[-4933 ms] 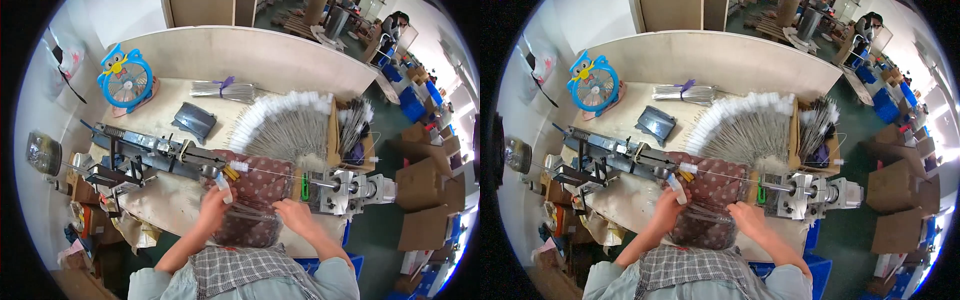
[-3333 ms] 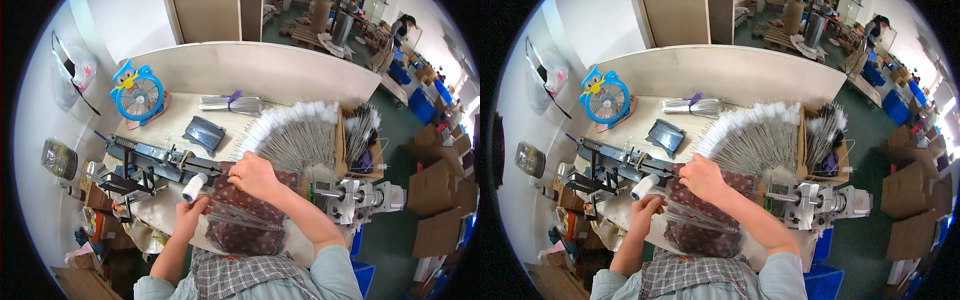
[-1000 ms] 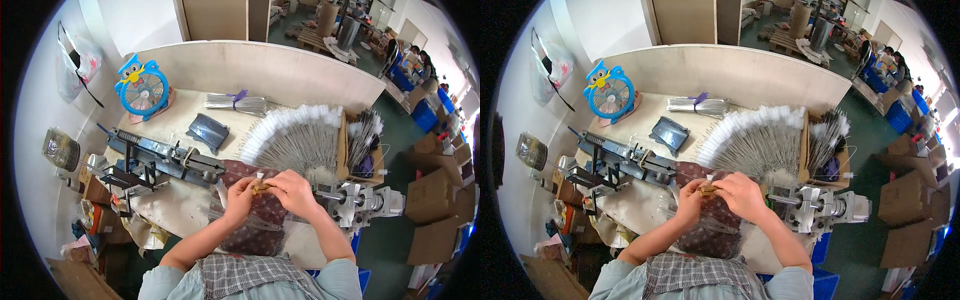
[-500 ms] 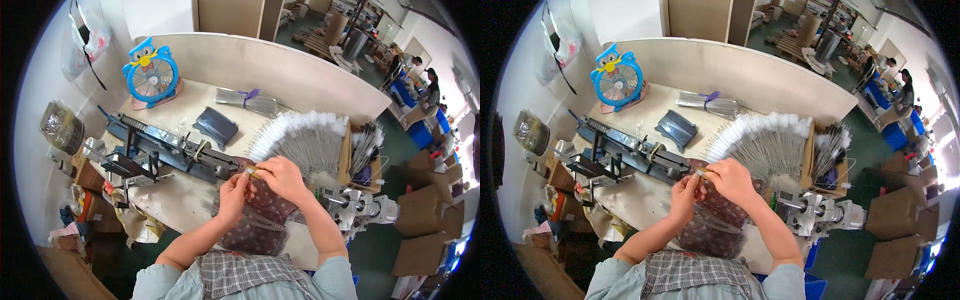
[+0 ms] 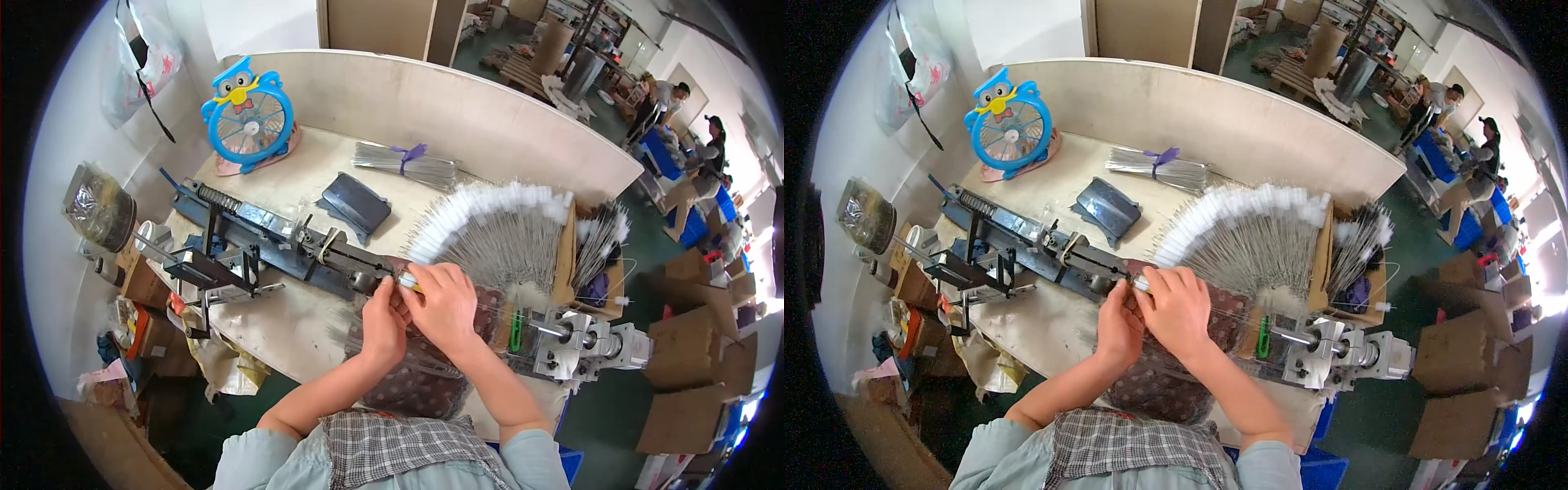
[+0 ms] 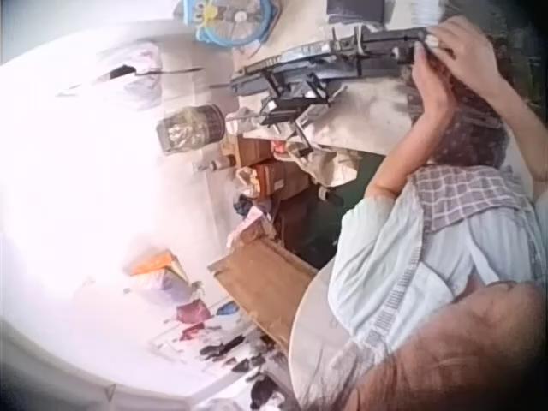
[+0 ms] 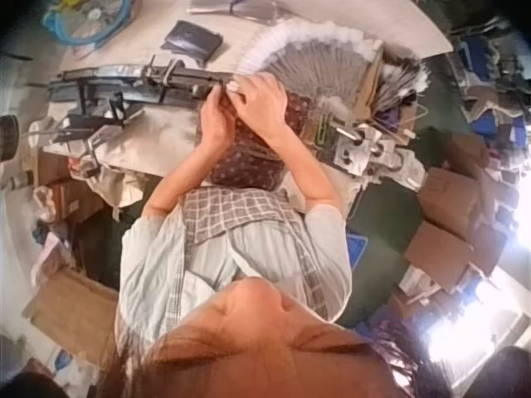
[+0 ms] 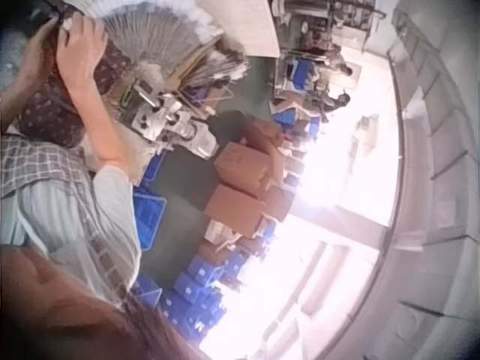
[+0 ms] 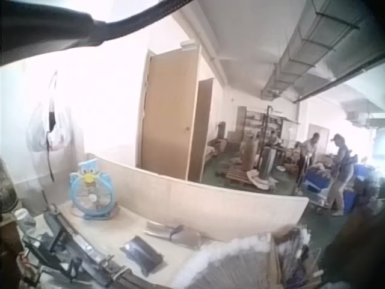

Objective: Using a manual machine and a screwdriver to assemble brush components by inserting bristles into holders and securing them.

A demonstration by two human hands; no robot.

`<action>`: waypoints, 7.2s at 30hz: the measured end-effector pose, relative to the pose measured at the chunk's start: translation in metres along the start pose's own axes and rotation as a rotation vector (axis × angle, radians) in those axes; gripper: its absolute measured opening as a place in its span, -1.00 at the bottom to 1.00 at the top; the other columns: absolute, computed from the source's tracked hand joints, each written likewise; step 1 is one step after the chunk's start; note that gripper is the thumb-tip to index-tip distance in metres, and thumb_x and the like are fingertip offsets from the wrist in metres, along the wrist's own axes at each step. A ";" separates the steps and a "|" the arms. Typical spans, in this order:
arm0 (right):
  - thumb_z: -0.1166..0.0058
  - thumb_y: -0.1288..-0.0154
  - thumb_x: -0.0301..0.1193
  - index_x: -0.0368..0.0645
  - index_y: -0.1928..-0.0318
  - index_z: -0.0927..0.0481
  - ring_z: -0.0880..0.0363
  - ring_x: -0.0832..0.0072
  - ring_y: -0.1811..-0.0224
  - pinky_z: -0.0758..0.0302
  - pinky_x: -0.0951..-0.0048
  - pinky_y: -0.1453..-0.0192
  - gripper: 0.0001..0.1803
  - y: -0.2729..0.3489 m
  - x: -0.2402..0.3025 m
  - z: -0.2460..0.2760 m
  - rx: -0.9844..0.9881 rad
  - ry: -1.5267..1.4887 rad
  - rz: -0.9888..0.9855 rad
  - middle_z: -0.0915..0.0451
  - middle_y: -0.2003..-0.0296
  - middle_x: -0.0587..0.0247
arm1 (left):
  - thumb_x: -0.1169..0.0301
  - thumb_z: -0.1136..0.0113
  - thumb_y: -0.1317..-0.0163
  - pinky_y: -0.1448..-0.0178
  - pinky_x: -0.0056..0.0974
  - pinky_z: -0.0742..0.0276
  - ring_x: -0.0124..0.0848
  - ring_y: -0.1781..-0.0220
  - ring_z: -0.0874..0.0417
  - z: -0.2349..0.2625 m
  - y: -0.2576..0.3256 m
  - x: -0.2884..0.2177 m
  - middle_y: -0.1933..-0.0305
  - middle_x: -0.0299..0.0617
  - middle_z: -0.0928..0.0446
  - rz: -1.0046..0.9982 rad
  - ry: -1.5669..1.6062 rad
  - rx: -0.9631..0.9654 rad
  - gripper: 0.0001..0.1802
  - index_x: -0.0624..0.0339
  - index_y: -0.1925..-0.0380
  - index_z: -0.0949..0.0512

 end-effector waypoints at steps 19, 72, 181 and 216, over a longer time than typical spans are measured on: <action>-0.24 0.05 -0.38 0.02 0.23 -0.66 -0.48 0.41 0.12 -0.41 0.32 0.10 -0.74 0.008 -0.009 0.019 0.013 -0.063 0.115 -0.57 0.26 0.45 | 0.52 -0.05 -0.23 0.04 -0.32 -0.50 -0.43 0.14 -0.59 -0.009 0.000 0.003 0.19 -0.19 -0.53 -0.042 -0.081 0.043 -0.90 0.25 0.25 -0.42; -0.24 0.00 -0.41 -0.10 0.37 -0.63 -0.49 0.35 0.22 -0.38 0.31 0.13 -0.86 0.016 -0.016 0.045 0.109 0.015 0.022 -0.58 0.40 0.34 | -0.11 0.27 -0.36 -0.16 -0.16 -0.38 -0.28 0.02 -0.49 -0.007 0.010 0.008 0.01 -0.07 -0.43 0.105 -0.113 0.038 -0.34 0.33 -0.05 -0.30; -0.15 -0.04 -0.45 -0.13 0.37 -0.59 -0.52 0.32 0.31 -0.49 0.35 0.29 -0.90 -0.011 -0.007 0.018 0.074 -0.205 0.075 -0.54 0.45 0.30 | 0.29 -0.21 -0.12 0.40 -0.35 -0.43 -0.50 0.48 -0.52 0.047 -0.016 -0.013 0.51 -0.18 -0.54 0.079 -1.023 0.184 -0.72 0.36 0.47 -0.53; -0.17 -0.06 -0.52 -0.21 0.26 -0.59 -0.53 0.12 0.37 -0.47 0.24 0.30 -0.82 0.021 -0.009 0.012 0.367 -0.202 0.004 -0.54 0.38 0.10 | 0.33 -0.19 -0.17 0.33 -0.41 -0.44 -0.50 0.42 -0.53 0.201 -0.001 -0.119 0.46 -0.29 -0.53 -0.142 -0.227 -0.289 -0.86 0.17 0.39 -0.54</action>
Point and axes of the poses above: each hand's wrist, its own y-axis away from the middle knuckle, its own z-axis out of the back of the hand, x = y × z, the point moved 10 cm from there along -y, towards the middle knuckle
